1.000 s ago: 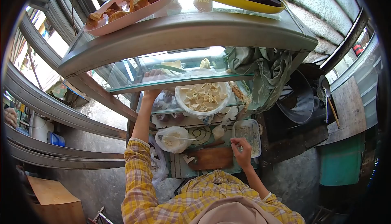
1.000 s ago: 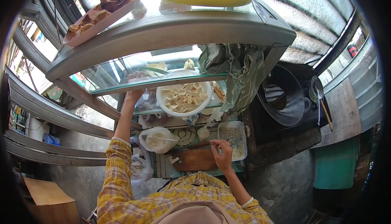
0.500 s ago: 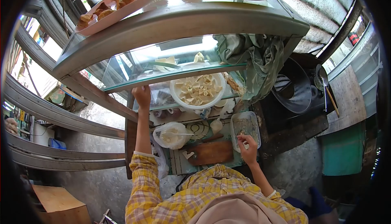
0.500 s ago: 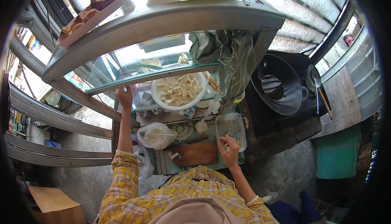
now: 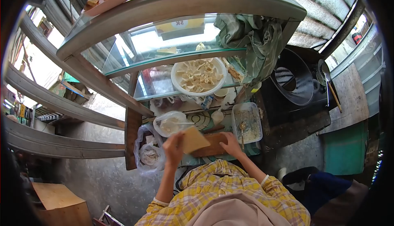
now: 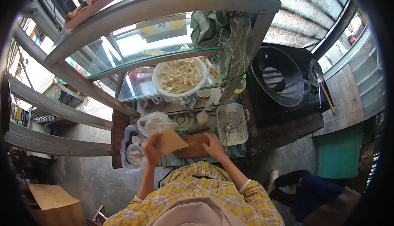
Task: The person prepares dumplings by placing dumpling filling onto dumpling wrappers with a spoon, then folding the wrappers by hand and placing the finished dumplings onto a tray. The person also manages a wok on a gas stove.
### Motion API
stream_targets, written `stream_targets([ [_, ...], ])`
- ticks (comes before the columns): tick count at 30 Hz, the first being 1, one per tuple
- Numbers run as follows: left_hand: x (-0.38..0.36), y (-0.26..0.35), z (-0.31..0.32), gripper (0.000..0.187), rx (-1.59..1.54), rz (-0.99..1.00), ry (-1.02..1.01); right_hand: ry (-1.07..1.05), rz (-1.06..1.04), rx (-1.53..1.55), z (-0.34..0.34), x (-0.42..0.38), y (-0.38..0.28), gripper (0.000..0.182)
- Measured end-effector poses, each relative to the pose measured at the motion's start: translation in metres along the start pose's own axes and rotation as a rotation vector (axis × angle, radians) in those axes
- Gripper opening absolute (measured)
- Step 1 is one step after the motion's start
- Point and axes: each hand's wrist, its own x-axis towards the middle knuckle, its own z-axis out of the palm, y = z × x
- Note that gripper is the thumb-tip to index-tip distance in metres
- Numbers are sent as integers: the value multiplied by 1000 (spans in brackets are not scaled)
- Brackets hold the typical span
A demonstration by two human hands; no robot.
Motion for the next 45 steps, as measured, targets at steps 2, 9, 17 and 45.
stream_targets([
  [2,-19,1,16,13,-140,-113,-112,-13,63,28,-2,0,11,44],
  [9,-47,-15,57,17,-305,-401,-357,26,102,3,-3,-3,20,38],
  [17,-60,-85,107,27,-405,-576,-525,-196,326,780,14,5,9,30],
  [45,-101,-113,124,23,88,-555,-345,128,-283,-408,44,62,14,26],
])
